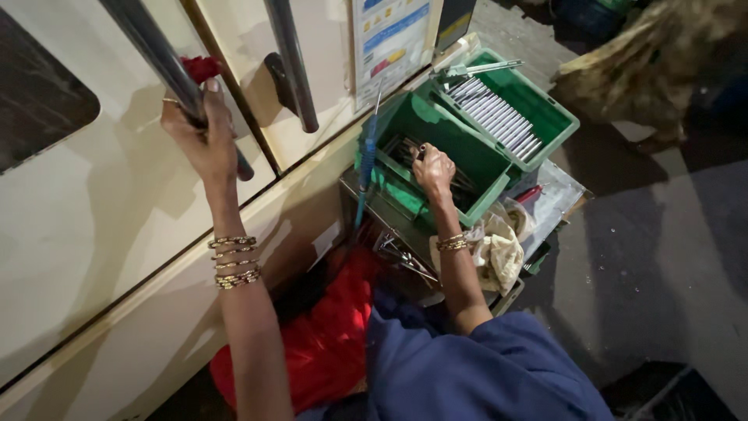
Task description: The person sits on the floor and repeatedly cleans small cylindrical metal parts using a red cloth and a brush. They open the machine door to place parts inside, then retrieve and wipe them before returning them to a green tray.
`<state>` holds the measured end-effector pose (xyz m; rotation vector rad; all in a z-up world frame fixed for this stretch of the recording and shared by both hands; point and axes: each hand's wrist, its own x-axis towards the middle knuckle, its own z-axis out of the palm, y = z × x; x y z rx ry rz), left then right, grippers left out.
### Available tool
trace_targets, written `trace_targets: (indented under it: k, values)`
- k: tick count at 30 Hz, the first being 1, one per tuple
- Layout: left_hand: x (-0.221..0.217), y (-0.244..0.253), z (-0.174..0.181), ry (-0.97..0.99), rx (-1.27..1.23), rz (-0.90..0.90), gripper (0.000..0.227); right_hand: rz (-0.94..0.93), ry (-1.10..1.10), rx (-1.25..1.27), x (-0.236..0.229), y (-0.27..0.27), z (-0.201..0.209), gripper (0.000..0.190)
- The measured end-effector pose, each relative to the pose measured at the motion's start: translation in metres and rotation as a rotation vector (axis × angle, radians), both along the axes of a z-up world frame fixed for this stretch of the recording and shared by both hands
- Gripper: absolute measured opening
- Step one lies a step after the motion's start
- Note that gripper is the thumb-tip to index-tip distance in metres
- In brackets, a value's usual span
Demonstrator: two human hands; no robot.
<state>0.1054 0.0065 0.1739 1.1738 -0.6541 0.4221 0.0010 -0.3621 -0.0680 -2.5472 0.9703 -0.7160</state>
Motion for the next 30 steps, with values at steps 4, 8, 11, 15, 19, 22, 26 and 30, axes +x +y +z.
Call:
trace_targets:
  k: [4,8,11,15,19,22,26,30]
  values:
    - [0.002,0.000,-0.003,0.008,0.012,0.046,0.012,0.004,0.003,0.023,-0.001,-0.001,0.000,0.037]
    - [0.007,0.000,-0.009,-0.012,0.017,0.057,0.009,-0.009,0.028,0.048,0.000,-0.003,0.001,0.037]
    - [0.012,-0.001,-0.012,-0.028,0.013,0.073,0.017,0.003,0.034,0.025,-0.001,-0.002,0.002,0.038]
    - [0.015,0.000,-0.013,-0.052,0.016,0.061,0.012,-0.003,0.049,0.045,-0.003,0.000,0.005,0.039]
    - [0.014,0.000,-0.012,-0.033,0.033,0.085,0.014,0.009,0.036,0.018,-0.004,0.002,0.009,0.039]
    - [0.013,0.000,-0.012,-0.024,0.048,0.108,0.016,0.006,0.049,0.023,-0.005,0.004,0.011,0.040]
    - [0.012,0.000,-0.011,-0.017,0.045,0.088,0.014,-0.005,0.058,0.033,-0.004,0.004,0.012,0.040]
    - [0.011,0.000,-0.008,-0.054,0.028,0.064,0.014,-0.015,0.081,0.034,-0.003,0.003,0.012,0.042]
